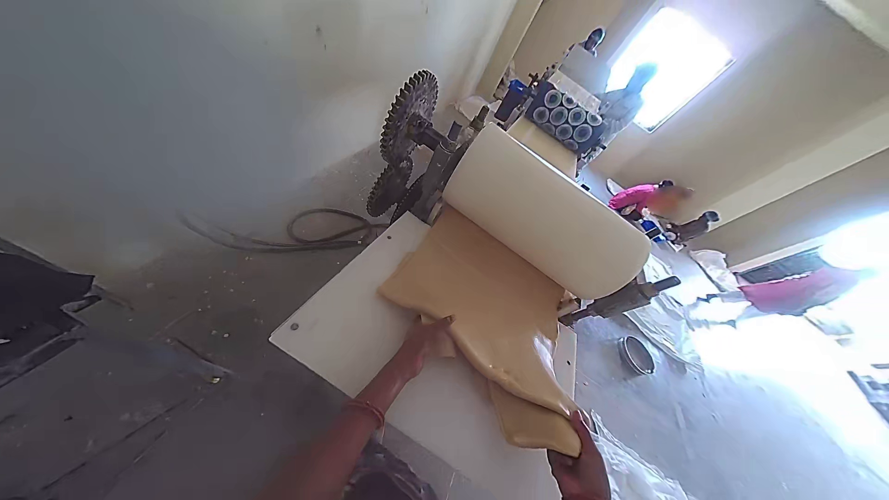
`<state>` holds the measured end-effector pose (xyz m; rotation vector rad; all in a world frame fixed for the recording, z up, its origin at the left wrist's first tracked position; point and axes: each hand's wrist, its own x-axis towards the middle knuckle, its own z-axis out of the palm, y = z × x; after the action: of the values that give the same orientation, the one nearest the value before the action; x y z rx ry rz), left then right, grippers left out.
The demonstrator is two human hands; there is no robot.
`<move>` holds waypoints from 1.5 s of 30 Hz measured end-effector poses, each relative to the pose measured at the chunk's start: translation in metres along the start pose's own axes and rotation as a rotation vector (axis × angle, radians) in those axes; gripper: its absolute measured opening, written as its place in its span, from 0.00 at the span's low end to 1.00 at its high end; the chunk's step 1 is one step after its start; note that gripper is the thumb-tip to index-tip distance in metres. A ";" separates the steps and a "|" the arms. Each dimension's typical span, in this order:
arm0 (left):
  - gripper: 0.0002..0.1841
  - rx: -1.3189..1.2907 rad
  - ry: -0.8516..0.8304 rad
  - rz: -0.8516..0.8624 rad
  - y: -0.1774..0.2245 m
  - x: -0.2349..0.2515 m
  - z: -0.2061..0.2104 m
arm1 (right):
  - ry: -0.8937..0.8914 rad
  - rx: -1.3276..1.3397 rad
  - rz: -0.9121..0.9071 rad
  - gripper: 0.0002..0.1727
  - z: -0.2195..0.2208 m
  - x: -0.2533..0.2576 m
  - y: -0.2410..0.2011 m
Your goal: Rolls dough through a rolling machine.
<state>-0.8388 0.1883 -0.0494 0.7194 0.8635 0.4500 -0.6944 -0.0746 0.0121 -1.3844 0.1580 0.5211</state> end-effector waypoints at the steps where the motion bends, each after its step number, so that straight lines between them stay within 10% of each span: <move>1: 0.49 0.038 -0.004 0.033 0.003 -0.003 0.001 | 0.014 -0.026 -0.015 0.15 -0.002 0.002 -0.002; 6: 0.28 0.101 -0.095 0.089 0.017 -0.005 -0.013 | -0.003 0.072 -0.029 0.11 -0.003 0.014 -0.004; 13: 0.24 -0.076 -0.114 -0.020 0.050 -0.035 -0.015 | 0.015 0.201 -0.018 0.10 0.003 0.015 -0.033; 20: 0.22 0.030 -0.245 0.192 0.087 -0.097 -0.032 | 0.083 0.290 -0.623 0.18 -0.033 -0.020 -0.135; 26: 0.23 0.145 -0.190 0.182 0.043 -0.138 -0.069 | -0.021 -0.692 -0.567 0.17 -0.047 -0.035 -0.062; 35: 0.32 0.446 -0.245 0.230 0.010 -0.148 -0.107 | -0.386 -1.597 -1.059 0.64 0.019 -0.030 0.040; 45: 0.49 0.755 -0.294 0.373 0.009 -0.137 -0.098 | -1.145 -1.883 -0.747 0.45 0.070 -0.026 0.052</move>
<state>-0.9982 0.1464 -0.0143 1.6171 0.6059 0.3263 -0.7535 -0.0096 -0.0100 -2.3441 -2.1975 0.7096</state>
